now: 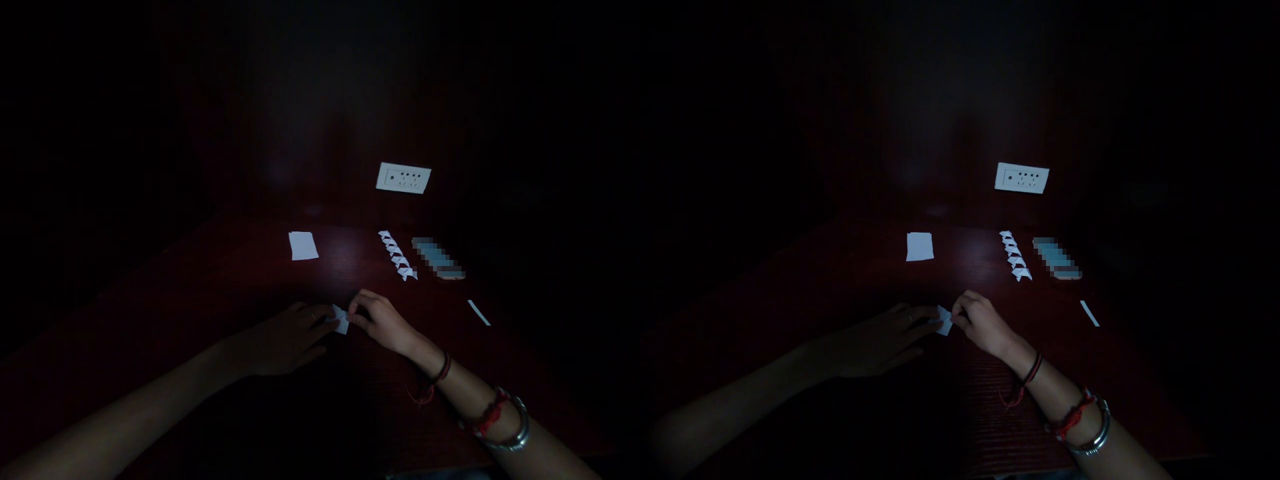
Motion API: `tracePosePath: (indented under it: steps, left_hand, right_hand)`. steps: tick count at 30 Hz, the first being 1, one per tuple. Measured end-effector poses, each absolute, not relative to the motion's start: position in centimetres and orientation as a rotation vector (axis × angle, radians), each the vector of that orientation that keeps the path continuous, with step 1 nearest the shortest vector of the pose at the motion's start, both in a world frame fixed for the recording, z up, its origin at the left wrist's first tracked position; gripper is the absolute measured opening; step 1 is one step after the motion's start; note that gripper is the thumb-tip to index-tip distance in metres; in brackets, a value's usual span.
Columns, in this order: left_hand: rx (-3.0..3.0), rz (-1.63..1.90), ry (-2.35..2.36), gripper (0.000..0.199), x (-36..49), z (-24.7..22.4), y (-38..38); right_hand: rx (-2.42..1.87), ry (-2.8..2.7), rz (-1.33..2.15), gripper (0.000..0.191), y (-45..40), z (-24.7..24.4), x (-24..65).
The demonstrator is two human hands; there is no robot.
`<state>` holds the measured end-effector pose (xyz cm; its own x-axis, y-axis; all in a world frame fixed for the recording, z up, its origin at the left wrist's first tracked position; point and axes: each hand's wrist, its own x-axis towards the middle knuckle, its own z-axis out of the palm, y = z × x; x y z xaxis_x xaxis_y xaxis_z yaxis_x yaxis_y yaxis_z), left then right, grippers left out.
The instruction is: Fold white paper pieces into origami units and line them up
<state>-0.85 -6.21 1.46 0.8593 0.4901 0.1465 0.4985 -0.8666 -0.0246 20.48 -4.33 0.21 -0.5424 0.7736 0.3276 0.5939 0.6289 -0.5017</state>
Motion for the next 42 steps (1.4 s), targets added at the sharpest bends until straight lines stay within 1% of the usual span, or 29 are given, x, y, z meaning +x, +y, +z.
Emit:
tracePosePath:
  steps: [10,15,20,26,35,42]
  left_hand:
    - [-2.997,-0.191,-0.738,0.044,-1.1,1.2,-5.8]
    - [-3.011,-0.204,-0.776,0.045,-1.1,1.3,-5.6]
    - [-3.015,-0.222,-0.768,0.044,-1.0,1.1,-5.4]
    - [-3.068,-0.203,-0.817,0.042,-0.9,1.4,-5.5]
    - [-3.111,-0.239,-0.822,0.045,-1.3,1.3,-5.6]
    - [-3.076,-0.279,-0.882,0.047,-1.2,1.2,-5.7]
  right_hand:
    - [-0.956,-2.331,0.463,0.006,-4.8,0.7,20.4]
    - [-0.897,-2.373,0.414,0.012,-4.8,0.4,20.6]
    - [-0.765,-2.497,0.368,0.014,-5.0,0.3,20.9]
    - [-0.735,-2.582,0.275,0.015,-5.3,0.5,21.2]
    - [-0.681,-2.605,0.410,0.017,-5.5,0.7,21.6]
    - [-0.720,-2.636,0.403,0.015,-5.5,0.8,21.6]
